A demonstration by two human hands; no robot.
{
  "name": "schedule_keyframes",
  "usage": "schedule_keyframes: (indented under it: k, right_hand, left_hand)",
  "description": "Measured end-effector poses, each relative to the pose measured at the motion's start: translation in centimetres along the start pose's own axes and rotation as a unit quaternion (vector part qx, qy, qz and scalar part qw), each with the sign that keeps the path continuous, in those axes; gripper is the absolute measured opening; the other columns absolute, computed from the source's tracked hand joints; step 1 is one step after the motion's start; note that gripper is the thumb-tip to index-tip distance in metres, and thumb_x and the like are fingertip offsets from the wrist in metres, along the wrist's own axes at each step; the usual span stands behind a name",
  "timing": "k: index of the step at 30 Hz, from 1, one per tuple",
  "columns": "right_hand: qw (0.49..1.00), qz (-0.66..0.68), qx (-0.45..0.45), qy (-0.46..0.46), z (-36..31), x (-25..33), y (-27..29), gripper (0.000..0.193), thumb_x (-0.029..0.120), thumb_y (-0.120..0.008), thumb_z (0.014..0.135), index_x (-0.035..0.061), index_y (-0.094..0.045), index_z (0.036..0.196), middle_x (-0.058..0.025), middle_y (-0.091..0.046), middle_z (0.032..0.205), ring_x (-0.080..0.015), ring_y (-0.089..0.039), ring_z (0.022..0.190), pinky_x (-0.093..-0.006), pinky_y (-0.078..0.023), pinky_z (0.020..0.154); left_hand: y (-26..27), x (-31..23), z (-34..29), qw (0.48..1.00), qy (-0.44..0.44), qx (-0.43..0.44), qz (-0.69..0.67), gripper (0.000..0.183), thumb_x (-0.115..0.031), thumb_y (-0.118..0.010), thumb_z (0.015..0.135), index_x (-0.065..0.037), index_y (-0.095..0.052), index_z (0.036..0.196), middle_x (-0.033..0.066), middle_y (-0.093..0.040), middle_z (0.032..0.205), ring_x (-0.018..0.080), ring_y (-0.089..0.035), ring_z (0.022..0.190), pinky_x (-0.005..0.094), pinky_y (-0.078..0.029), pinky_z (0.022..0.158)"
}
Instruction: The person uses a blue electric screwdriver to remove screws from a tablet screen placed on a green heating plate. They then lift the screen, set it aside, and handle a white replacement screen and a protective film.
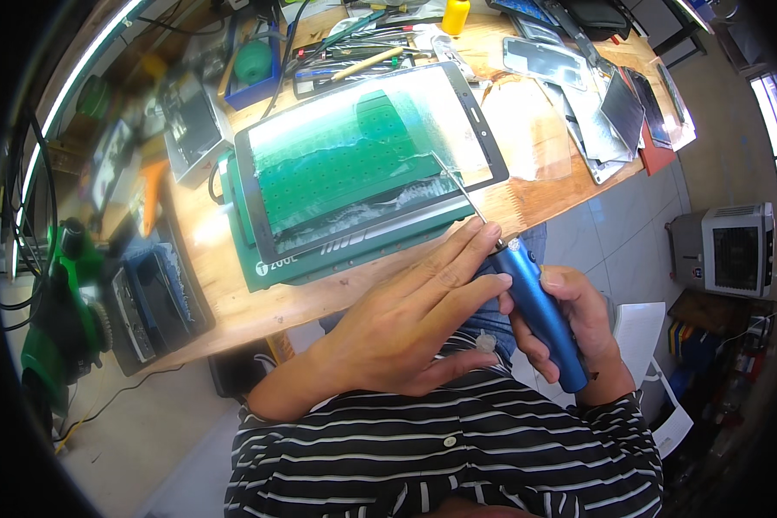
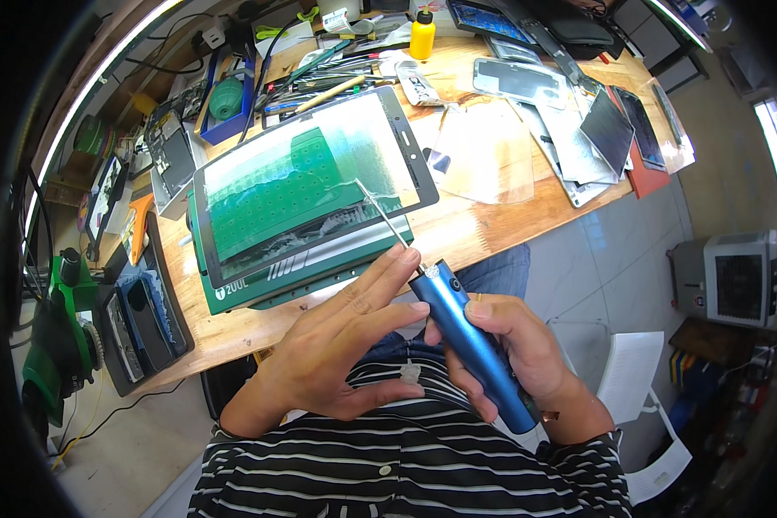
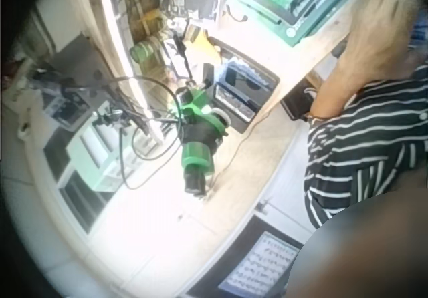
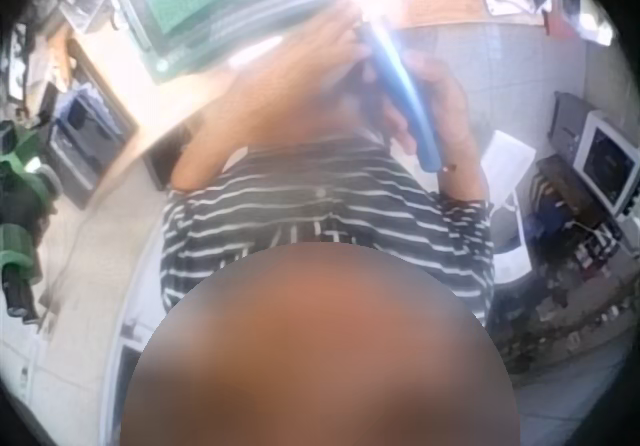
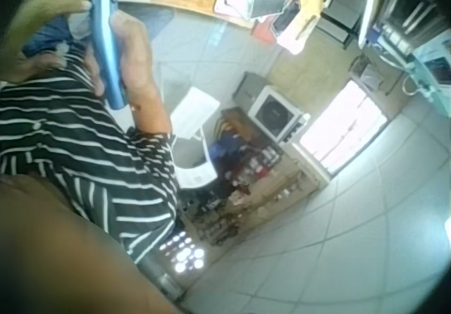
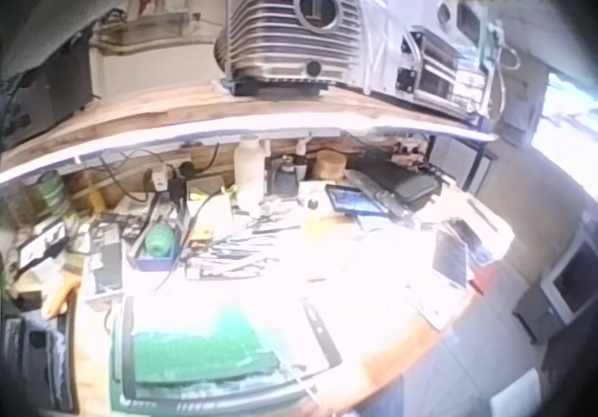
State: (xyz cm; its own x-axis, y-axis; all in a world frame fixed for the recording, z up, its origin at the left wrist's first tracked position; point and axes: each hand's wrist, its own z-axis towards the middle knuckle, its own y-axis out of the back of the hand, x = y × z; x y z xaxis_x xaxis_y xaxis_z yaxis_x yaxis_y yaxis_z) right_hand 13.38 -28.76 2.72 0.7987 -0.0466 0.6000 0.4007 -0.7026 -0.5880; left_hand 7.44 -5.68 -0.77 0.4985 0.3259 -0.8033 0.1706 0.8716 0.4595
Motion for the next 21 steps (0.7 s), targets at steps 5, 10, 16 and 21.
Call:
schedule_keyframes:
  k: [5,10,16,21]
  right_hand:
    - [1.0,0.003,0.0,0.005,-0.14,0.05,0.32,0.049,0.037,-0.038,0.103,-0.0087,-0.056,0.109,-0.0156,-0.058,0.057,-0.02,-0.055,0.036,-0.025,-0.047,0.035]
    - [1.0,0.003,0.004,0.009,-0.25,0.03,0.52,0.049,0.036,-0.038,0.103,-0.0091,-0.056,0.109,-0.0155,-0.058,0.057,-0.0198,-0.056,0.036,-0.0248,-0.046,0.035]
    - [1.0,-0.003,0.002,-0.007,-0.51,0.12,0.48,0.05,0.037,-0.038,0.103,-0.0092,-0.056,0.109,-0.0154,-0.058,0.057,-0.0193,-0.056,0.036,-0.0239,-0.046,0.034]
    - [1.0,-0.004,0.005,-0.009,-0.94,0.09,0.41,0.05,0.038,-0.038,0.102,-0.0084,-0.057,0.11,-0.0158,-0.058,0.057,-0.0194,-0.056,0.036,-0.0241,-0.045,0.034]
  left_hand:
    - [-0.1,-0.18,0.29,1.0,0.007,0.003,0.001,0.081,-0.024,-0.09,0.072,-0.008,-0.047,0.14,0.0279,-0.037,0.155,0.0447,-0.037,0.144,0.0469,-0.038,0.114]
    - [-0.11,-0.37,0.43,1.0,0.006,0.01,0.009,0.082,-0.024,-0.09,0.071,-0.007,-0.047,0.139,0.0284,-0.038,0.154,0.0455,-0.038,0.142,0.0471,-0.038,0.114]
    - [-0.01,-0.6,0.41,1.0,-0.001,0.013,0.017,0.079,-0.024,-0.089,0.072,-0.006,-0.048,0.137,0.0293,-0.04,0.152,0.0464,-0.04,0.141,0.0475,-0.04,0.113]
    - [-0.11,-0.72,0.24,1.0,-0.008,0.016,0.026,0.077,-0.025,-0.088,0.074,-0.006,-0.048,0.137,0.0289,-0.04,0.152,0.0455,-0.042,0.14,0.0473,-0.041,0.112]
